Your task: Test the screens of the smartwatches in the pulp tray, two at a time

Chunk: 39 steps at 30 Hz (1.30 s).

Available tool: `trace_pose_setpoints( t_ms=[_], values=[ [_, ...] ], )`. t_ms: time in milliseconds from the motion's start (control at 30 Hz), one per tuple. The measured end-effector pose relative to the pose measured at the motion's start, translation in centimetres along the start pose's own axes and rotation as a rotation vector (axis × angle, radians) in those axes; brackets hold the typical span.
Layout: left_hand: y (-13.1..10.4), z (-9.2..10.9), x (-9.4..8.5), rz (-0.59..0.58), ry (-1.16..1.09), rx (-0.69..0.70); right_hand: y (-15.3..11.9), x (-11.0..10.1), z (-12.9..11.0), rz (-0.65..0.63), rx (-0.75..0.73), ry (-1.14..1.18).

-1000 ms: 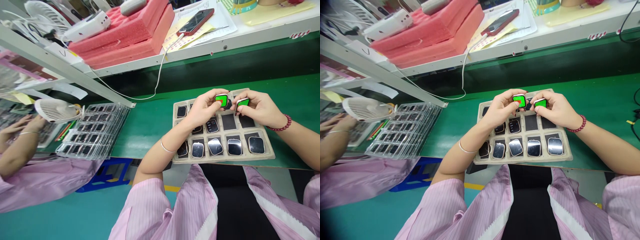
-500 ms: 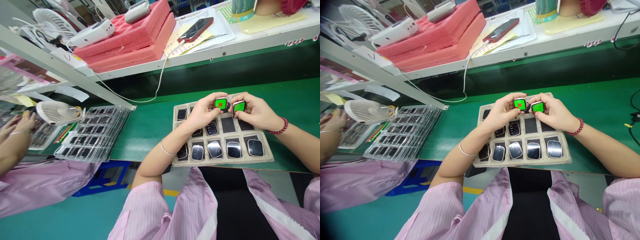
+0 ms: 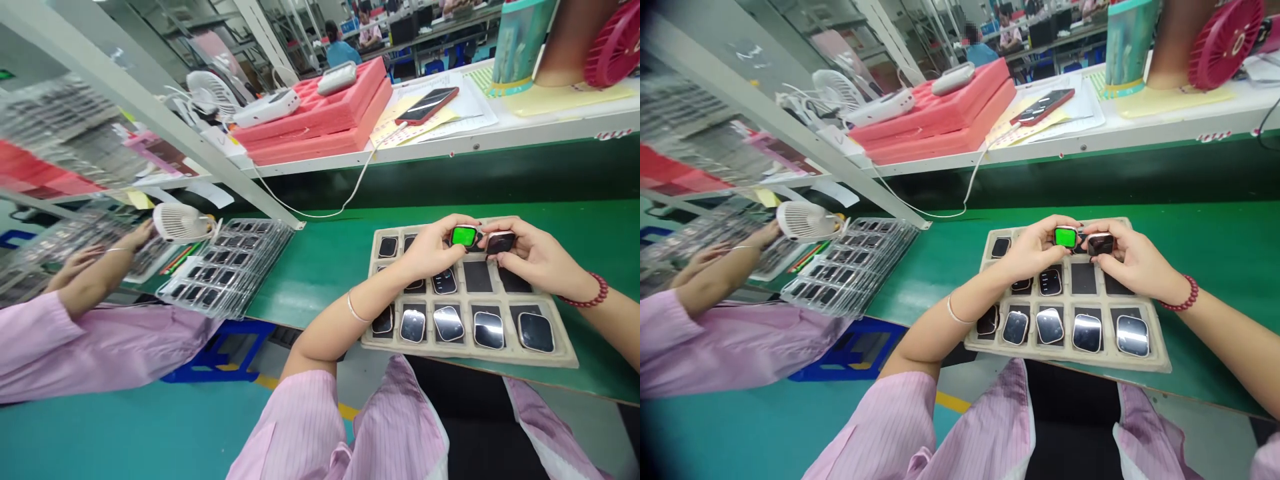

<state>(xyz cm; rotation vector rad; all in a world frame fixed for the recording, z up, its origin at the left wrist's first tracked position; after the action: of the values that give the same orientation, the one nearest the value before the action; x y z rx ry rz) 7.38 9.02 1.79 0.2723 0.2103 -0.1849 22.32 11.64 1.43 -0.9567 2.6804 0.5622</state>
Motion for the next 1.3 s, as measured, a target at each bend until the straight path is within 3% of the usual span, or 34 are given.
trace_pose_setpoints(
  t_ms=[233,400,1067,1200,1300],
  values=[
    [0.2,-0.7,0.1,-0.004,-0.110,-0.023,-0.2,-0.2,0.4,0.047,0.026,0.033],
    [0.1,0.0,-0.4,0.037,0.021,-0.029,-0.4,-0.2,1.1,0.034,0.050,0.035],
    [-0.1,-0.2,-0.3,0.019,-0.004,-0.054,-0.1,0.0,1.2,0.028,0.086,0.105],
    [-0.1,-0.3,-0.3,0.030,-0.079,-0.091,0.0,0.0,1.4,0.000,0.104,0.152],
    [0.0,-0.8,-0.1,0.019,-0.269,-0.161,0.2,-0.1,1.5,-0.024,0.115,0.213]
  ],
)
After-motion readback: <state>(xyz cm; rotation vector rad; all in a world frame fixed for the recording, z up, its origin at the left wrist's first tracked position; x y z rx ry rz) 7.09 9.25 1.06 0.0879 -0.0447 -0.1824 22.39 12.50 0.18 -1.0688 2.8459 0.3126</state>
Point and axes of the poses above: each hand's wrist, its own y-axis towards the middle knuckle, its own x-axis out of the palm, z = x × y, the point moved 8 cm from there along y, towards the middle knuckle, and after that the axes turned 4 degrees about -y, right-handed, at the moved point
